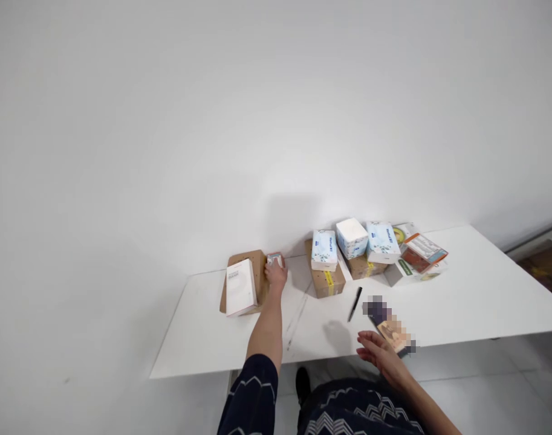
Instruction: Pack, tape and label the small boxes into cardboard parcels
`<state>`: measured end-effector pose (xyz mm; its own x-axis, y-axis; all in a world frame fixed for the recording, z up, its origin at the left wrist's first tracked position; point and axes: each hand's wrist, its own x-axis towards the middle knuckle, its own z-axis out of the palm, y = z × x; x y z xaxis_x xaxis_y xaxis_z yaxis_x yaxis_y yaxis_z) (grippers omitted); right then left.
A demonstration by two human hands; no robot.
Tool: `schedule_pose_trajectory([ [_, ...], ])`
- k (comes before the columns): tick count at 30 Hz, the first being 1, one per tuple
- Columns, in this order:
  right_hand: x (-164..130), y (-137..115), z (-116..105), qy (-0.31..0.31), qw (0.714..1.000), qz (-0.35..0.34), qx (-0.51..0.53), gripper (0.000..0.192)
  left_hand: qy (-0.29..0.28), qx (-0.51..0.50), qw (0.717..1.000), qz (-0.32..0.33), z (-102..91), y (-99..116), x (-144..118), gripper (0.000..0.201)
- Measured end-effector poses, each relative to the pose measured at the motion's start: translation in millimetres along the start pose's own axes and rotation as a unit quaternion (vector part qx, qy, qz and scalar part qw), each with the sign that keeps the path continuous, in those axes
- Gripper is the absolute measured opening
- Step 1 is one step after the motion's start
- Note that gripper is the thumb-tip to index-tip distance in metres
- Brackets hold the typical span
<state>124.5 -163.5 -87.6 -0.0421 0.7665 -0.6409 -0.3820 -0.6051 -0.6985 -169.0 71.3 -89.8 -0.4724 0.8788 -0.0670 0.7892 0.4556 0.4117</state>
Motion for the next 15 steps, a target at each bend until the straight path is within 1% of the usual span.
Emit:
schedule_pose_trajectory([
  [2,-3,-3,0,0.018,1.0,-0.011,-0.001,0.025,-0.005,0.022,1.0,-0.016,1.8,3,5,0.051],
  [4,-3,-5,0,0.024,1.0,-0.015,-0.002,0.026,-0.007,0.036,0.999,-0.025,2.9,4,2,0.05],
  [6,-1,-4,0,0.016,1.0,-0.009,-0.011,0.026,-0.009,0.044,0.999,-0.027,3.9,2,-12,0.054],
  [7,2,-3,0,0.008,1.0,-0.002,-0.023,0.025,-0.011,0.046,0.999,-0.025,4.8,0,-23,0.057],
  [9,8,2,1,-0.013,0.998,0.018,-0.058,0.023,-0.02,0.046,0.999,-0.018,7.9,-8,-56,0.066],
  [11,16,8,4,-0.039,0.994,0.032,-0.099,0.019,-0.035,0.038,0.999,-0.008,12.7,-20,-100,0.073],
  [13,26,14,7,-0.067,0.987,0.035,-0.143,0.017,-0.054,-0.017,0.998,0.015,18.2,-35,-146,0.079],
  [15,36,20,10,-0.084,0.977,0.034,-0.193,0.019,-0.083,-0.078,0.993,0.018,23.4,-47,-188,0.084],
])
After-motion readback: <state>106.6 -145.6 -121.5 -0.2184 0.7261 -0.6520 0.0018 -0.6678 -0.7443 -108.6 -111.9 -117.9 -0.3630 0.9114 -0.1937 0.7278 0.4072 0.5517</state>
